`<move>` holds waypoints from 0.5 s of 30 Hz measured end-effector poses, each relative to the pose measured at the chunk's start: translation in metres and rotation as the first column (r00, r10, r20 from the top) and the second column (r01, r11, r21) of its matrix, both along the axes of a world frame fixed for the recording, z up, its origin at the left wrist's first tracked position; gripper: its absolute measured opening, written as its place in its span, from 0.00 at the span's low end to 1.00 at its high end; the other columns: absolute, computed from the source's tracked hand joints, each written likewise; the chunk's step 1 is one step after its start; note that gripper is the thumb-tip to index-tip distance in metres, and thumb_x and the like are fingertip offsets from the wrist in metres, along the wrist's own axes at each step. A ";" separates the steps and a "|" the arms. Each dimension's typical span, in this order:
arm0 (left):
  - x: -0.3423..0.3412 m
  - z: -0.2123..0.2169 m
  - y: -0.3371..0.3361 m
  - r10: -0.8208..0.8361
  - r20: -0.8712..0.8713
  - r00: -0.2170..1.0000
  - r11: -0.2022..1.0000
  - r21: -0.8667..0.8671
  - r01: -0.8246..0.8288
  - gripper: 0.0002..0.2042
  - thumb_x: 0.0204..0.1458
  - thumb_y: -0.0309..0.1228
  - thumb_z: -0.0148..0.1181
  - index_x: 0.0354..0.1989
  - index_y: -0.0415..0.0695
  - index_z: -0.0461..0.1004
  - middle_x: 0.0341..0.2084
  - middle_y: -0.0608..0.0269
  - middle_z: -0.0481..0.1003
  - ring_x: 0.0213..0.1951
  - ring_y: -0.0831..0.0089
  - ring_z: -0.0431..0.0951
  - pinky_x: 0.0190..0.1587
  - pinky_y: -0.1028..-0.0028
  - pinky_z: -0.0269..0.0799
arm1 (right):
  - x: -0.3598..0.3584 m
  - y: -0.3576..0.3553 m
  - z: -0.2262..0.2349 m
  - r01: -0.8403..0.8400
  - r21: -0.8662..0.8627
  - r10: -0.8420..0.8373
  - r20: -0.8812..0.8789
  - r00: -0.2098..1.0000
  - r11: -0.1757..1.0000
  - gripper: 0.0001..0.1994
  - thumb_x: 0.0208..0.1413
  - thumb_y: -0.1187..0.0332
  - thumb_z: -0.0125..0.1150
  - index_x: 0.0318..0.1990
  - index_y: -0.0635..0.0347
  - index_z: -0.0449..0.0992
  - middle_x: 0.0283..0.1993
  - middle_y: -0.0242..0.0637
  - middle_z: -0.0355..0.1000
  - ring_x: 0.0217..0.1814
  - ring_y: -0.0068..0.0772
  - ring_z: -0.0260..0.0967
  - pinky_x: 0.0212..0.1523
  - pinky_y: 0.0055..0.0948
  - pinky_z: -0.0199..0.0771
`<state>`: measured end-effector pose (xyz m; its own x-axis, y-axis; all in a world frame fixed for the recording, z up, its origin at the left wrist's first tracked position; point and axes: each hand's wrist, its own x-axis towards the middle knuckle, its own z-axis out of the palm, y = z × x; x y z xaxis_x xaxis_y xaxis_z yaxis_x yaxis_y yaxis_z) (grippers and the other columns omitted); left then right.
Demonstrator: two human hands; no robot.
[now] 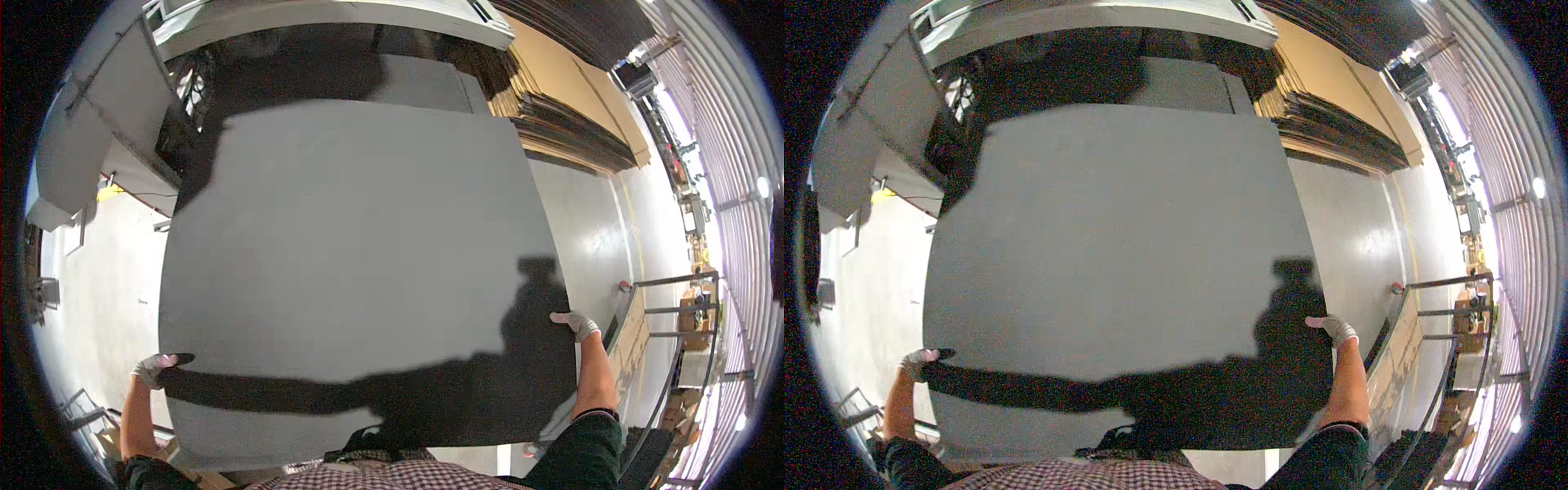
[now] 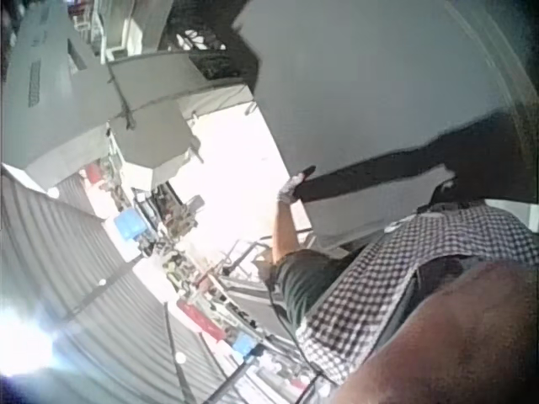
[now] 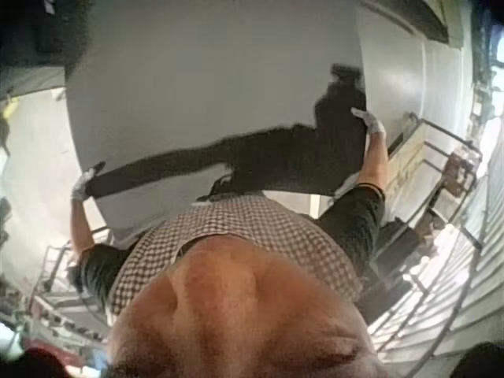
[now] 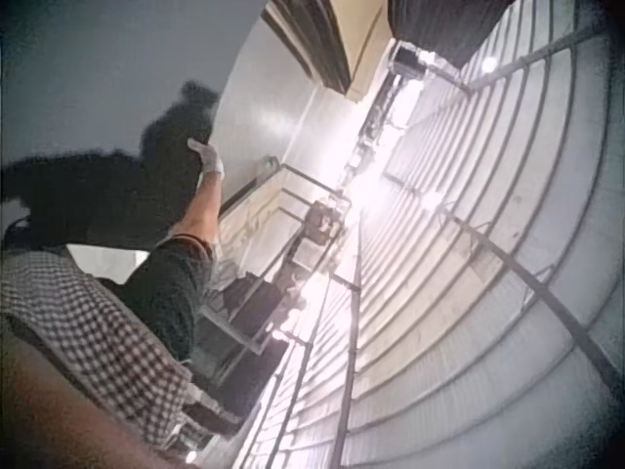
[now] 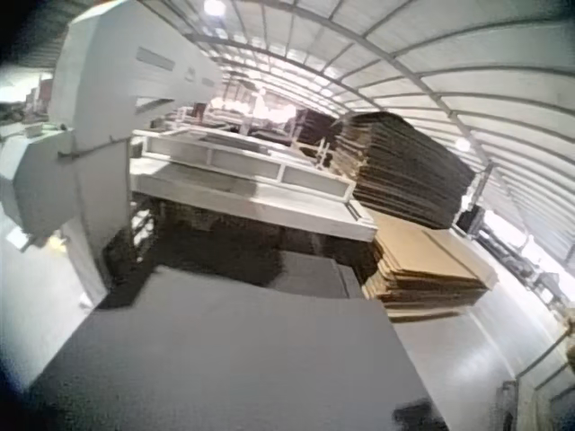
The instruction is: Applying adhesive tape and identification labels to manufactured black strips in a factory setting.
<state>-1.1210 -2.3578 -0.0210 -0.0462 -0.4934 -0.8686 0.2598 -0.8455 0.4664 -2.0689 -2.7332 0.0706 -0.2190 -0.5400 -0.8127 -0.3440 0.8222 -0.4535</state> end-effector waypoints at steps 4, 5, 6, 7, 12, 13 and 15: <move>0.013 -0.059 0.001 0.206 -0.124 0.971 0.926 -0.296 -0.234 0.28 0.63 0.48 0.45 0.63 0.37 0.65 0.63 0.55 0.65 0.63 0.63 0.66 0.68 0.64 0.53 | 0.009 0.051 -0.041 0.087 0.022 -0.087 0.015 0.996 0.996 0.20 0.45 0.70 0.72 0.48 0.61 0.78 0.44 0.39 0.78 0.40 0.40 0.77 0.49 0.39 0.76; -0.021 -0.038 -0.026 0.158 -0.272 0.949 0.933 -0.274 -0.234 0.30 0.62 0.50 0.46 0.63 0.37 0.65 0.62 0.54 0.66 0.63 0.62 0.66 0.69 0.64 0.52 | 0.023 0.072 -0.043 0.278 -0.060 -0.269 0.134 0.954 0.959 0.19 0.45 0.73 0.72 0.47 0.62 0.78 0.43 0.43 0.78 0.38 0.42 0.77 0.49 0.42 0.77; -0.036 -0.032 -0.032 0.131 -0.281 0.951 0.933 -0.290 -0.214 0.30 0.62 0.50 0.46 0.63 0.37 0.65 0.62 0.54 0.66 0.63 0.62 0.66 0.69 0.64 0.52 | 0.020 0.079 -0.060 0.164 -0.177 -0.159 0.045 0.986 0.970 0.19 0.45 0.72 0.71 0.47 0.63 0.78 0.43 0.42 0.78 0.39 0.41 0.76 0.50 0.40 0.77; -0.049 -0.025 -0.028 0.175 -0.266 0.948 0.939 -0.244 -0.242 0.26 0.55 0.46 0.54 0.56 0.40 0.71 0.54 0.56 0.72 0.55 0.62 0.70 0.62 0.62 0.60 | 0.013 0.089 -0.077 0.035 -0.268 -0.052 -0.058 0.997 0.963 0.19 0.45 0.72 0.71 0.47 0.63 0.78 0.42 0.42 0.78 0.41 0.40 0.76 0.51 0.39 0.76; -0.068 -0.001 0.018 0.326 -0.119 0.938 0.912 -0.221 -0.345 0.12 0.30 0.34 0.63 0.27 0.46 0.78 0.35 0.58 0.80 0.39 0.59 0.78 0.50 0.58 0.73 | 0.005 0.126 -0.081 0.029 -0.277 -0.053 -0.082 0.995 0.961 0.20 0.46 0.69 0.72 0.48 0.66 0.78 0.42 0.38 0.78 0.44 0.36 0.75 0.51 0.34 0.73; -0.086 0.018 0.027 0.319 -0.109 0.941 0.912 -0.233 -0.336 0.12 0.30 0.34 0.63 0.27 0.46 0.78 0.35 0.58 0.80 0.39 0.59 0.78 0.50 0.58 0.73 | 0.000 0.131 -0.082 -0.045 -0.271 0.034 -0.043 0.998 0.962 0.21 0.47 0.68 0.72 0.49 0.67 0.77 0.43 0.37 0.78 0.45 0.35 0.74 0.51 0.33 0.72; -0.113 0.044 0.053 0.358 0.082 0.930 0.904 -0.278 -0.323 0.12 0.29 0.35 0.64 0.27 0.47 0.78 0.34 0.58 0.79 0.39 0.60 0.78 0.50 0.57 0.73 | 0.019 0.143 -0.073 -0.101 -0.343 0.071 -0.100 0.992 0.934 0.22 0.46 0.65 0.73 0.47 0.67 0.79 0.42 0.38 0.78 0.43 0.32 0.74 0.48 0.32 0.72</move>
<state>-1.2337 -2.3048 0.0231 0.2679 -0.6645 -0.6977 0.4339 -0.5633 0.7031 -2.0501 -2.5902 -0.0026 -0.2187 -0.8049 -0.5517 -0.4561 0.5841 -0.6714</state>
